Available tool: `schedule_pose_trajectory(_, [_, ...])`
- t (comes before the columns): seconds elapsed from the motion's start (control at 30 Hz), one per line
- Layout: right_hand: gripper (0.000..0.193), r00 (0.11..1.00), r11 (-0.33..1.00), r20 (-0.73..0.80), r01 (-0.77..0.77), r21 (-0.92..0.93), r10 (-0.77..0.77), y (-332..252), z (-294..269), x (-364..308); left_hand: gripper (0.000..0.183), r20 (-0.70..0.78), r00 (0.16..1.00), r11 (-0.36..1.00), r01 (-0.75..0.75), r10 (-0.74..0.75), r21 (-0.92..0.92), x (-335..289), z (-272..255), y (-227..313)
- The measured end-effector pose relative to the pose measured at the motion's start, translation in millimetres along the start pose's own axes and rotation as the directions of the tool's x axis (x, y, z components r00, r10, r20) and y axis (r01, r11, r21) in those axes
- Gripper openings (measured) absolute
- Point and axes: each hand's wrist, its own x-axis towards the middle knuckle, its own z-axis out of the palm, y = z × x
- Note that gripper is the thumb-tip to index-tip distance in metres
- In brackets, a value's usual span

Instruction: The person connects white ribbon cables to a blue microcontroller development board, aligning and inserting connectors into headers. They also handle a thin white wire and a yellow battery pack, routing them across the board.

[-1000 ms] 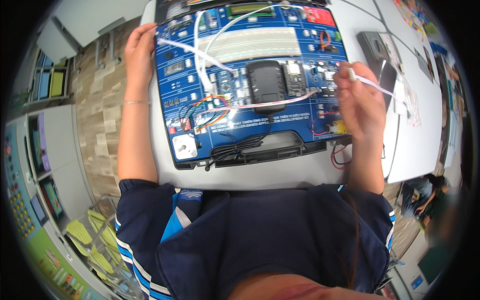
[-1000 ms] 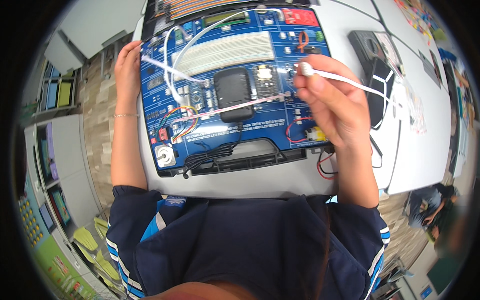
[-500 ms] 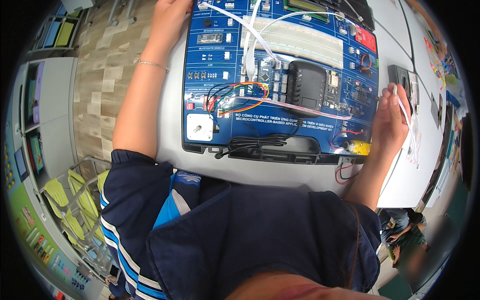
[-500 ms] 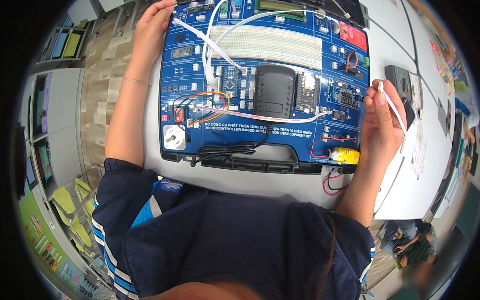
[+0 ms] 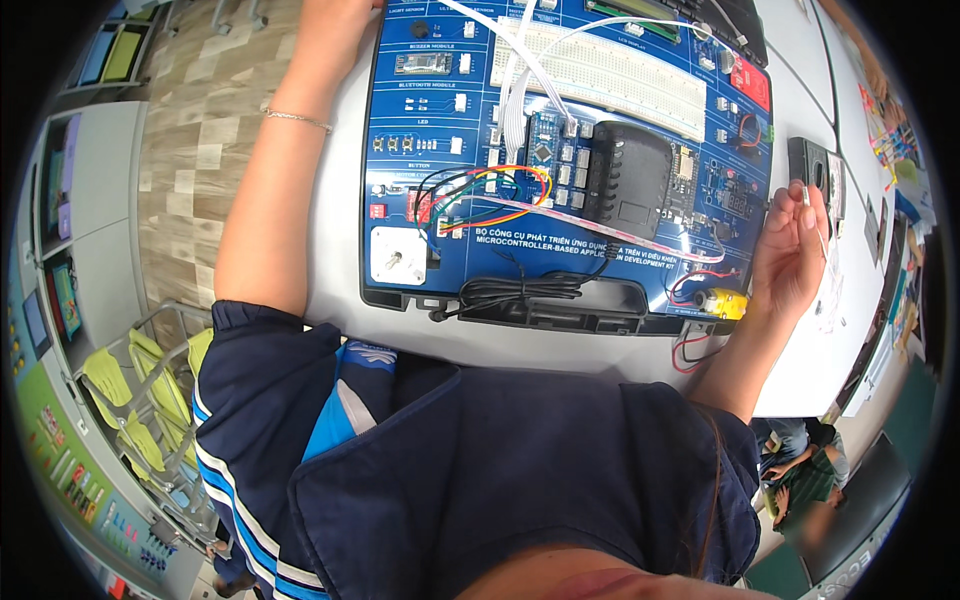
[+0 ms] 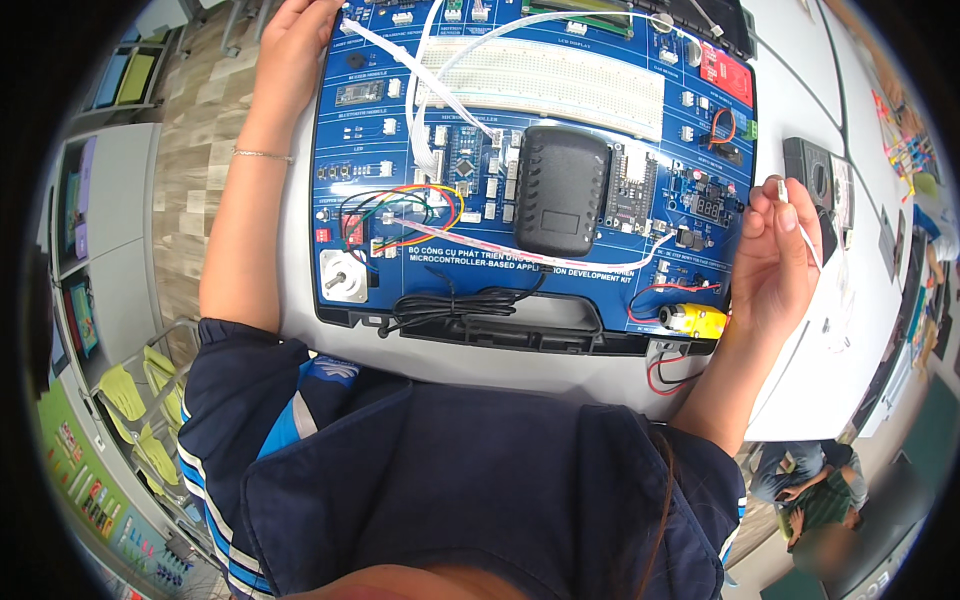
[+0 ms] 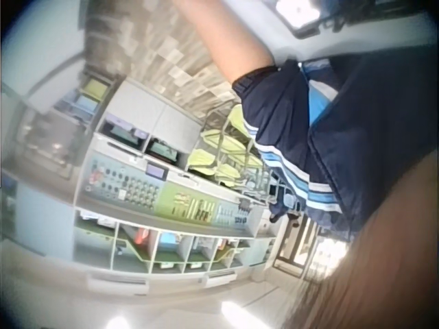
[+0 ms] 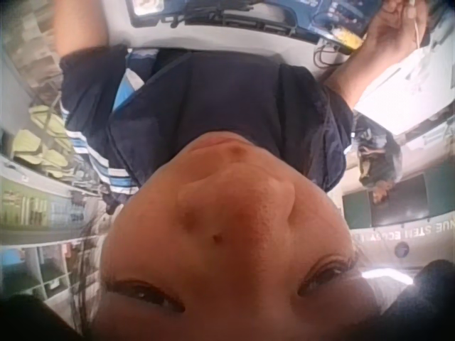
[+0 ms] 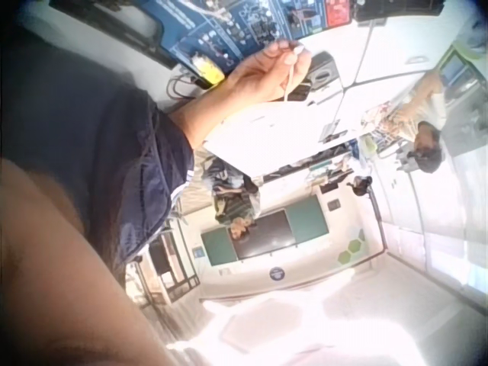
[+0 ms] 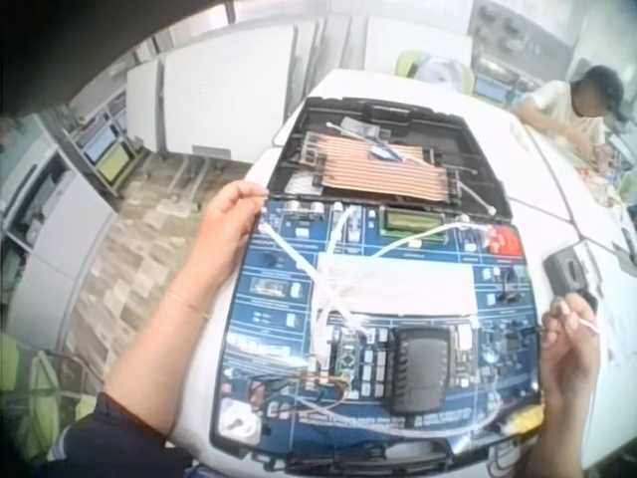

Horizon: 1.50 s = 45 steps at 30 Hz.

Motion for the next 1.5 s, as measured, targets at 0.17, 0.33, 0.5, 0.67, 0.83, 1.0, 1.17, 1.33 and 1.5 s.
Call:
schedule_pose_trajectory(0.17, [0.028,1.000,1.000,-0.012,-0.009,-0.024,0.008,-0.4,0.1,-1.9,0.010,0.001,1.000,1.000,-0.015,0.015,0.020,-0.2,0.9,1.9])
schedule_pose_trajectory(0.33, [0.028,0.998,0.998,-0.052,-0.021,-0.060,0.018,-1.3,-0.9,-4.4,0.009,0.005,1.000,1.000,-0.004,0.004,0.022,0.0,1.7,2.8])
schedule_pose_trajectory(0.5, [0.027,0.997,0.997,-0.069,-0.028,-0.073,0.023,0.0,-3.9,-5.4,0.008,0.003,1.000,0.999,-0.024,0.024,0.043,-2.4,3.1,5.2])
schedule_pose_trajectory(0.67, [0.026,0.998,0.996,-0.044,-0.058,-0.064,0.055,-2.7,-6.0,-4.8,0.008,-0.014,1.000,1.000,-0.009,0.009,0.014,-2.1,2.9,4.5])
schedule_pose_trajectory(0.83, [0.025,0.999,0.993,-0.018,-0.052,-0.104,0.050,-2.7,-5.6,-8.6,0.008,-0.026,1.000,1.000,-0.005,0.005,0.008,-1.0,3.2,3.5])
schedule_pose_trajectory(1.0, [0.026,0.998,0.995,0.007,-0.057,-0.087,0.057,-2.9,-2.0,-9.9,0.008,-0.020,1.000,1.000,-0.019,0.019,0.020,-1.4,-0.3,1.5])
schedule_pose_trajectory(1.17, [0.026,0.995,0.994,0.066,-0.072,-0.085,0.077,-5.2,3.3,-11.7,0.009,-0.033,0.999,1.000,-0.019,0.019,0.013,-1.9,1.8,3.0])
schedule_pose_trajectory(1.33, [0.025,0.995,0.994,0.053,-0.074,-0.084,0.078,-5.3,8.3,-12.1,0.008,-0.037,0.999,1.000,-0.004,0.003,-0.014,1.0,-2.0,-1.0])
schedule_pose_trajectory(1.5, [0.023,0.998,0.983,-0.047,-0.059,-0.172,0.052,-4.7,12.8,-13.9,0.008,-0.057,0.998,0.997,0.016,-0.020,-0.072,-3.4,9.5,8.0])
